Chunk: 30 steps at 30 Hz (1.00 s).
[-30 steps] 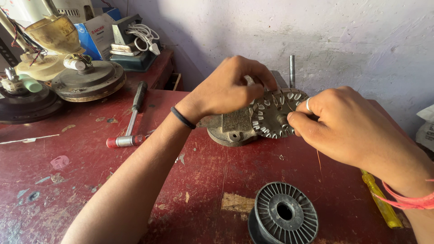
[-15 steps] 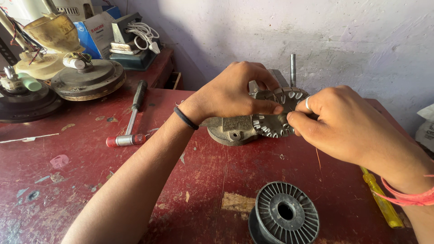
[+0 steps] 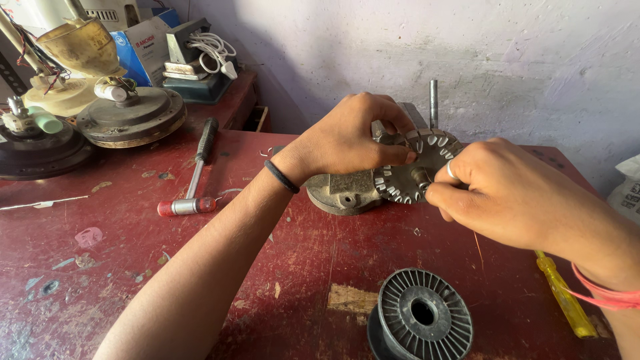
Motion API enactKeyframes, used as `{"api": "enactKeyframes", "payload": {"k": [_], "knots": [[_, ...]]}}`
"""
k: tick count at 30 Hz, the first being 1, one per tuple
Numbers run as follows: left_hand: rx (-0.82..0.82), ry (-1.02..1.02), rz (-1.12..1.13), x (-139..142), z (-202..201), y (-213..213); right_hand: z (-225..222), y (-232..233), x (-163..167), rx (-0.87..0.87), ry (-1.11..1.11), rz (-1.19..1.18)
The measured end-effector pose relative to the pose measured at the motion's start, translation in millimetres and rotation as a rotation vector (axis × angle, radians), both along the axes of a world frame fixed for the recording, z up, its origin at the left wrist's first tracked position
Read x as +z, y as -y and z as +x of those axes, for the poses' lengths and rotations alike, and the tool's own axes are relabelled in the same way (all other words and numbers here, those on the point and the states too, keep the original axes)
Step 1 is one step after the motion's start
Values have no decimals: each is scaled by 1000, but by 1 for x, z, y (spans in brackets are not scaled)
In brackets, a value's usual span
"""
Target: The person winds copper wire around a motor armature held in a bench vise. They rotate the armature and guide the wire into the slots, continuing the winding process throughout the clip.
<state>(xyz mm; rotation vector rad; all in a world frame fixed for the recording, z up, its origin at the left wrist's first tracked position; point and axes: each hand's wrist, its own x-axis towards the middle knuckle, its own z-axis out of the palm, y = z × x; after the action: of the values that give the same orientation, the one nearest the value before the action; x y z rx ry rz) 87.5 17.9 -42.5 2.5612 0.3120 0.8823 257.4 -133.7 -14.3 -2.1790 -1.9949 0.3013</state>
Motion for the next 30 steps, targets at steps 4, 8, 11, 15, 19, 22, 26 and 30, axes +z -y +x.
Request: {"api": "enactKeyframes", "payload": {"k": [4,8,11,15,19,22,26,30], "knots": [[-39,0,6,1,-2,1,1,1,1,26,18,-47],[-56,-2,33,3,-4,2,7,3,-2,32,83,-76],[-80,9,35,5,-5,2,11,5,-2,40,166,-57],[-71,19,34,7,-8,0,11,9,0,15,232,-100],[-80,36,-13,8,-11,-1,9,11,3,7,289,-145],[-62,18,-14,8,-11,-1,7,12,4,4,293,-156],[-91,19,-1,10,-10,0,4,12,7,21,159,-83],[-85,22,17,8,-9,1,-4,11,10,-83,310,-123]]}}
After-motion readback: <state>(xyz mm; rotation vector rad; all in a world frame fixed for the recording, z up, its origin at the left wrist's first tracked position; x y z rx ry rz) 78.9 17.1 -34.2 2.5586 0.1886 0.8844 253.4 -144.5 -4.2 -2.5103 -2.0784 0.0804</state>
